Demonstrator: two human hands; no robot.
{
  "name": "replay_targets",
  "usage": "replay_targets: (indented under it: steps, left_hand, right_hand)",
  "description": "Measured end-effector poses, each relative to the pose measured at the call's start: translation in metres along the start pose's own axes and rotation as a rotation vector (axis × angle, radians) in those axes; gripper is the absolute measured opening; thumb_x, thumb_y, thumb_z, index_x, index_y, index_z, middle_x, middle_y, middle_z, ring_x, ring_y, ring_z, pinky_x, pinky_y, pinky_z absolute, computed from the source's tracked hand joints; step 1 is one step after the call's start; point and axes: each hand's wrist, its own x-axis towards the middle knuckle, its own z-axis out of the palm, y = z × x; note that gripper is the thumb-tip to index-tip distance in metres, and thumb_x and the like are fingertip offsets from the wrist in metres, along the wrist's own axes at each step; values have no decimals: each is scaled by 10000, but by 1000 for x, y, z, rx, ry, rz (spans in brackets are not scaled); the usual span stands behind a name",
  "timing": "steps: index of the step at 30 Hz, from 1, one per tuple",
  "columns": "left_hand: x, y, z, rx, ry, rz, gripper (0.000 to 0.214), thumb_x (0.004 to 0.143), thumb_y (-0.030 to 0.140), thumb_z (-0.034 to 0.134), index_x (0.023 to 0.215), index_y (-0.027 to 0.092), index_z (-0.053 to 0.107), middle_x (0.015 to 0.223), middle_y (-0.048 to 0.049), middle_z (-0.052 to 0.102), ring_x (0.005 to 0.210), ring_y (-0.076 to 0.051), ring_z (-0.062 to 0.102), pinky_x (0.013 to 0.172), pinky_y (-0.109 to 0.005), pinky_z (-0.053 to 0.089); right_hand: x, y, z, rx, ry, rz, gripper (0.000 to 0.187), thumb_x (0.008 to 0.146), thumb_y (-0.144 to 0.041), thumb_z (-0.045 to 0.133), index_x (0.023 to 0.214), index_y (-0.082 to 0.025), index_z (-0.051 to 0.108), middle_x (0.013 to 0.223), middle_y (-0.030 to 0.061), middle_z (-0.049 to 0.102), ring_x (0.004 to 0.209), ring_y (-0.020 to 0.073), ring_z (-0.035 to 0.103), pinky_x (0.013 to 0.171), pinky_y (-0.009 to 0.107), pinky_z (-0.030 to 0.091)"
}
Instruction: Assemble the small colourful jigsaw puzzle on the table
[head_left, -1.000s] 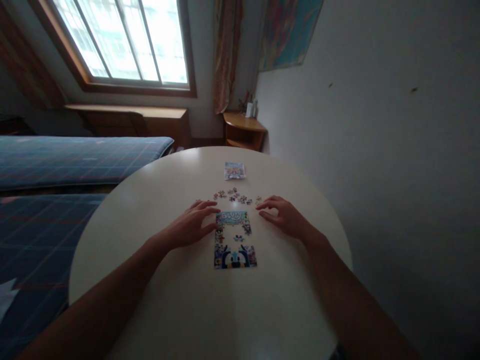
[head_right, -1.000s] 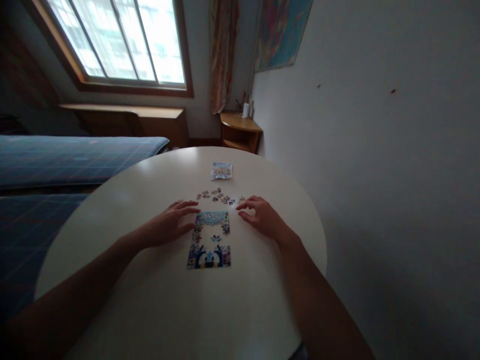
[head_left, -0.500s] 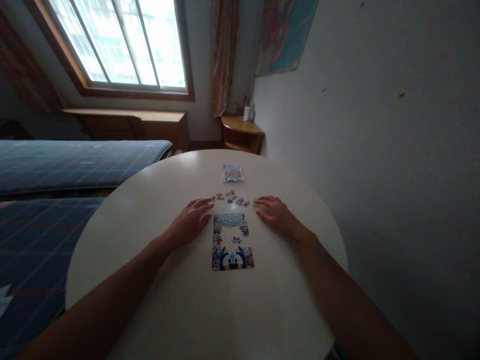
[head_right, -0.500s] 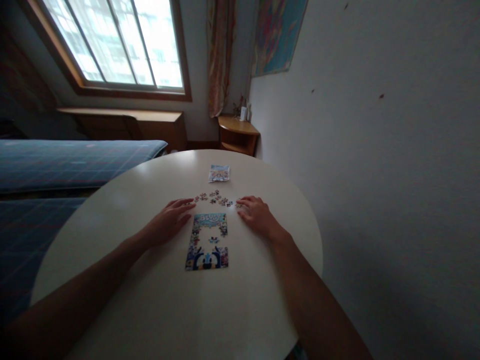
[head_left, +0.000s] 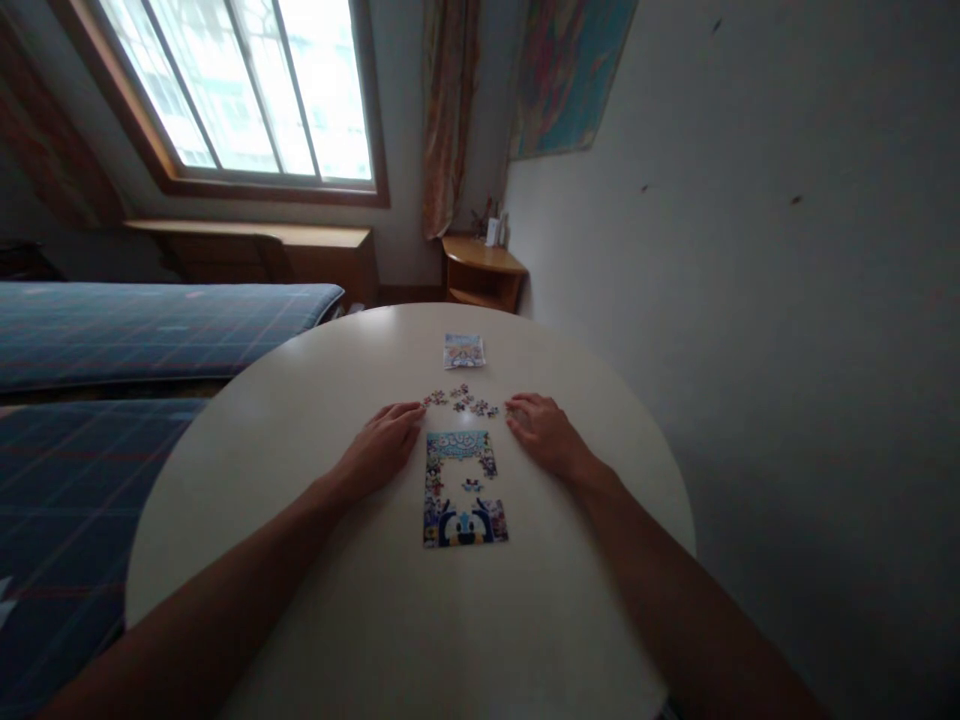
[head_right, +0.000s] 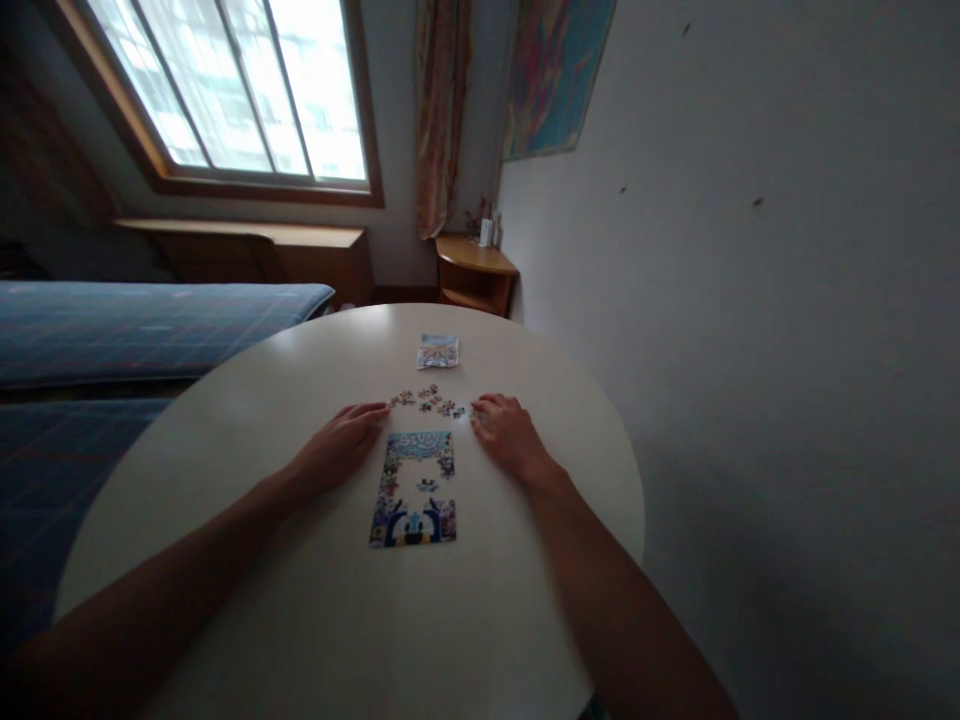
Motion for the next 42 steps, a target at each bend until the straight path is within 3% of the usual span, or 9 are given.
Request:
replay_targets:
  steps: [8, 15, 24, 31, 36, 42]
  left_hand:
    - [3, -14, -5, 15, 151, -70, 364, 912, 254, 459, 1237, 180, 605, 1356, -96, 559, 1256, -281, 482, 1105, -491, 398]
    - [3, -21, -12, 75, 31, -138, 350, 902, 249, 444, 1173, 176, 653, 1230, -82, 649, 1155, -261, 560, 1055, -437, 434]
    - [2, -13, -22, 115, 57, -299, 314, 912, 285, 451, 1098, 216, 694, 1114, -68, 696, 1073, -270, 607, 922, -402, 502]
    - [4, -11, -29, 114, -25, -427, 323, 887, 302, 497, 1150, 258, 680, 1021, -42, 723, 965, -226, 664, 824, -326, 507]
    - [3, -11, -31, 57, -36, -432, 317, 886, 289, 512, 1164, 272, 664, 1021, -13, 729, 907, -203, 678, 804, -311, 501]
    - [-2, -5, -32, 48, 21, -339, 283, 883, 279, 563, 1149, 237, 650, 1156, -44, 668, 959, -209, 654, 861, -343, 502]
  right_hand:
    - [1, -3, -2, -33, -6, 13, 319, 932, -269, 520, 1195, -164, 665, 1258, 111, 645, 1177, 233, 542, 1042, 399, 392]
    - [-1, 2, -4, -62, -13, 64, 333, 910, -261, 537, 1185, -151, 689, 1222, 126, 645, 1122, 252, 554, 1016, 393, 418]
    - [-5, 12, -6, -73, -11, 111, 357, 903, -190, 499, 1202, -151, 689, 1173, 128, 643, 1081, 252, 560, 1007, 378, 414]
    - [-4, 6, -7, -45, 20, 137, 361, 880, -202, 548, 1208, -133, 683, 1172, 135, 644, 1106, 244, 545, 1025, 357, 386]
    - [-5, -1, -6, -35, 47, 137, 326, 840, -397, 657, 1105, -229, 747, 1168, 119, 629, 1090, 266, 540, 980, 396, 408]
    - [-4, -1, -7, -20, 62, 109, 208, 856, -382, 653, 980, -279, 785, 1101, 83, 654, 1035, 243, 556, 950, 389, 412]
